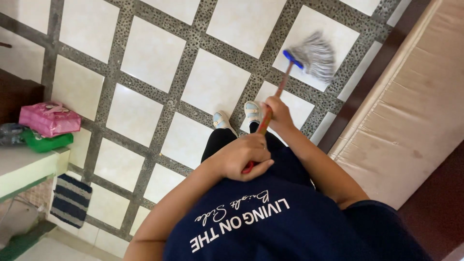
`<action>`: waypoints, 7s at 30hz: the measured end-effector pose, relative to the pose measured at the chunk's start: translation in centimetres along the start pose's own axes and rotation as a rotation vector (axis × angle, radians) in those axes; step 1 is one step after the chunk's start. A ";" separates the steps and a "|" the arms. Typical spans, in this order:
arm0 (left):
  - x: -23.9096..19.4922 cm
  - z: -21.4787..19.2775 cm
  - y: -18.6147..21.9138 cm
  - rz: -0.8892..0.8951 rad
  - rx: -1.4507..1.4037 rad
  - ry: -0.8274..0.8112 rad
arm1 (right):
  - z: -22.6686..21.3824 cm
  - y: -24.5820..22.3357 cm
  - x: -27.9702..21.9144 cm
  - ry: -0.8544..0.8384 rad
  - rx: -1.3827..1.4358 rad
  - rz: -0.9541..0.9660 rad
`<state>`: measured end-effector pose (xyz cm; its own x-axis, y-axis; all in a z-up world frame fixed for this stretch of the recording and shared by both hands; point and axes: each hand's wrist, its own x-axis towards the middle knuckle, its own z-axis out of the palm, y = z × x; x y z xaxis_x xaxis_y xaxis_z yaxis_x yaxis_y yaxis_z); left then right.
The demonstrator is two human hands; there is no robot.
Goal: Mop the tiled floor in a hotel room.
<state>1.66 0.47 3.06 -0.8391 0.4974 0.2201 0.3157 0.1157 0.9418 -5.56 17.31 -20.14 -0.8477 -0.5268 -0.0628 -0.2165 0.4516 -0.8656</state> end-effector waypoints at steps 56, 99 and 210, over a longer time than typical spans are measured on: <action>-27.1 -5.7 0.1 -0.176 0.285 0.144 | 26.8 -13.6 2.9 -0.427 -0.171 -0.181; -32.7 -8.0 5.3 -0.085 0.144 0.089 | 29.0 -17.4 -4.7 -0.264 -0.127 -0.178; -29.5 12.3 8.9 -0.071 0.294 0.000 | 23.5 -10.2 -18.9 -0.194 -0.048 -0.290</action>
<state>34.72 -2.59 1.80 -0.8635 0.4796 0.1561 0.3709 0.3940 0.8410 24.02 5.69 -21.77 -0.6407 -0.7630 0.0856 -0.4614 0.2935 -0.8372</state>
